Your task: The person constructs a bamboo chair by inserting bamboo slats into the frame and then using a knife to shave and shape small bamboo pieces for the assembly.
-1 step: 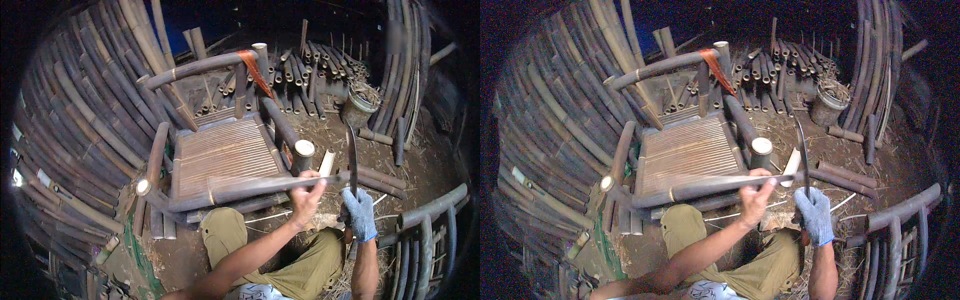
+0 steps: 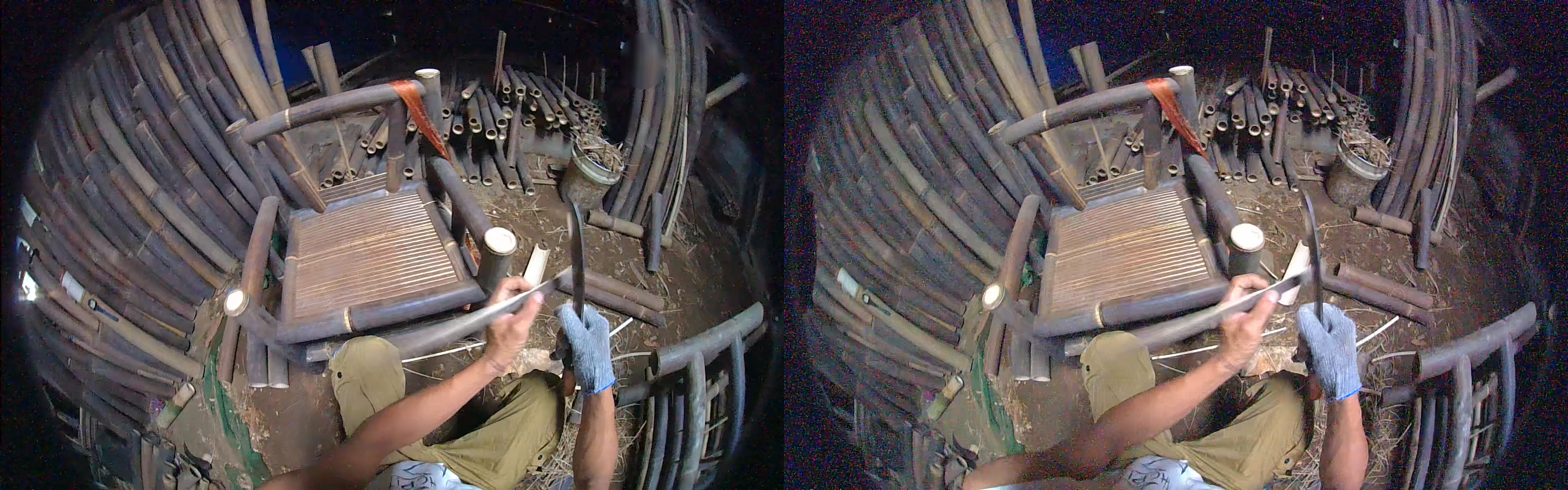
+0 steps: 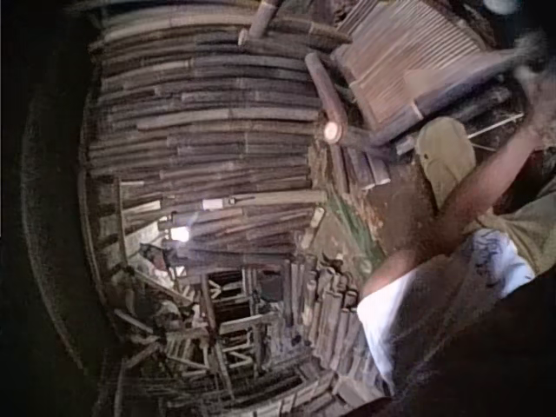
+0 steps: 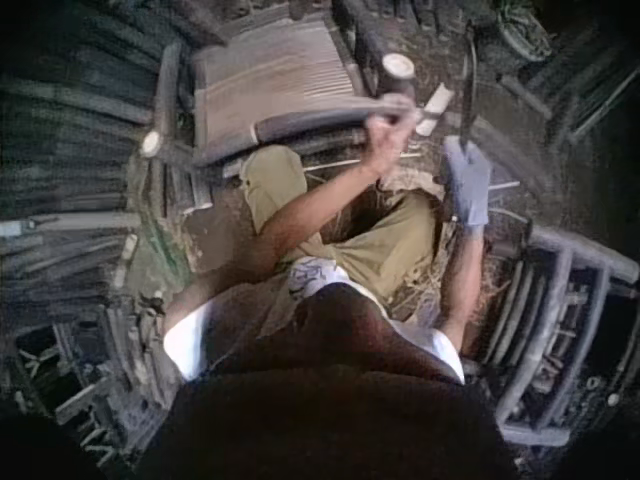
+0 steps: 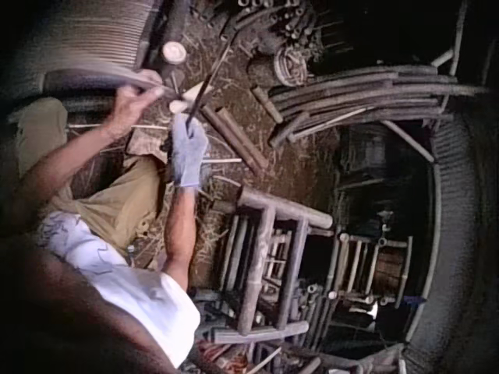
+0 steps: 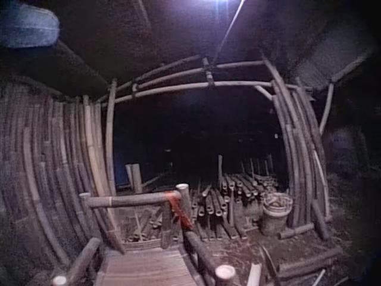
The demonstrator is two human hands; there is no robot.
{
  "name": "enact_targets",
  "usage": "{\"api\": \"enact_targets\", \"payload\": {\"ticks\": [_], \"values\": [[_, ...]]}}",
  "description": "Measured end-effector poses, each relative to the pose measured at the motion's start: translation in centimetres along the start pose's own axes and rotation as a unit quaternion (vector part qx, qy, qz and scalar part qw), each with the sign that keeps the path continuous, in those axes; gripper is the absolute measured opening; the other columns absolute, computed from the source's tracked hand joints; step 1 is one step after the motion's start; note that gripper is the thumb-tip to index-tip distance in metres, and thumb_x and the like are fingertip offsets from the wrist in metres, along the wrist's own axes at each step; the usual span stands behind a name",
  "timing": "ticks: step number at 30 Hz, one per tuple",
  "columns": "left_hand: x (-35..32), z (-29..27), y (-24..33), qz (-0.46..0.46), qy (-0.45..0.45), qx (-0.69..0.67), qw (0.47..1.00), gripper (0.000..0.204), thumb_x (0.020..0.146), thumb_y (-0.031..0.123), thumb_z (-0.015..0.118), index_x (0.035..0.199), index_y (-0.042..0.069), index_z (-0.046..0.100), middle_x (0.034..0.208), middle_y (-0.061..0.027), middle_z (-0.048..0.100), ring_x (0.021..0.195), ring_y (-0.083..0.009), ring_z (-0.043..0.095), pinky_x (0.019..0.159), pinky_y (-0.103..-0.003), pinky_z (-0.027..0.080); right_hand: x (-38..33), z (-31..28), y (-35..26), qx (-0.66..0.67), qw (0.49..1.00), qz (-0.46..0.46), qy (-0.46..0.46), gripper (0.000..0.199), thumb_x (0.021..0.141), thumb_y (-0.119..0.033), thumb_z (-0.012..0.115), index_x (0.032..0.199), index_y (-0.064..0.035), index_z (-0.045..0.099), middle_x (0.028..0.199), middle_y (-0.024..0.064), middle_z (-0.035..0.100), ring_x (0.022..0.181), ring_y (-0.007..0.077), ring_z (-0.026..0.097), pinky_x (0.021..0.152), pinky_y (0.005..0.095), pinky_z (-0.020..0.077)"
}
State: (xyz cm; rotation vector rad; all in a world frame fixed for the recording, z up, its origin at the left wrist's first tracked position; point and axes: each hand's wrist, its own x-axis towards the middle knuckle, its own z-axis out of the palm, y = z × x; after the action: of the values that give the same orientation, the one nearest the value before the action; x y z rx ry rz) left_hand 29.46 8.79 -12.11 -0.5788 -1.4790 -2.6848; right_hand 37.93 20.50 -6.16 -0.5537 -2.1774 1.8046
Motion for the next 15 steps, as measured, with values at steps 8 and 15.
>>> {"api": "enact_targets", "payload": {"ticks": [8,15], "values": [[-2.4,-1.7,-1.0,0.059,-0.263,0.078,0.960,0.049,0.096,0.015,0.060,0.140,0.001,0.045,0.130,-0.0165,0.059,0.118,-0.0285,0.060,0.102,-0.039,0.046,3.0,-2.2,-0.2,0.289,0.957,0.031,0.024,0.020,0.095,-0.032,0.064,0.086,-0.0149,0.060,0.059,-0.0065,0.047,0.044,0.0073,0.045,0.041,0.0232,0.0364],[-4.2,-6.7,4.6,-0.355,-0.301,-0.041,0.884,0.045,0.103,0.023,0.053,0.140,-0.002,0.047,0.092,-0.0048,0.061,0.062,-0.0085,0.057,0.048,-0.023,0.048,5.6,-3.2,-1.1,-0.061,0.962,-0.198,0.178,0.035,0.096,-0.031,0.062,0.079,-0.0017,0.057,0.073,0.0050,0.058,0.056,0.0176,0.050,0.058,0.0353,0.0462]]}}
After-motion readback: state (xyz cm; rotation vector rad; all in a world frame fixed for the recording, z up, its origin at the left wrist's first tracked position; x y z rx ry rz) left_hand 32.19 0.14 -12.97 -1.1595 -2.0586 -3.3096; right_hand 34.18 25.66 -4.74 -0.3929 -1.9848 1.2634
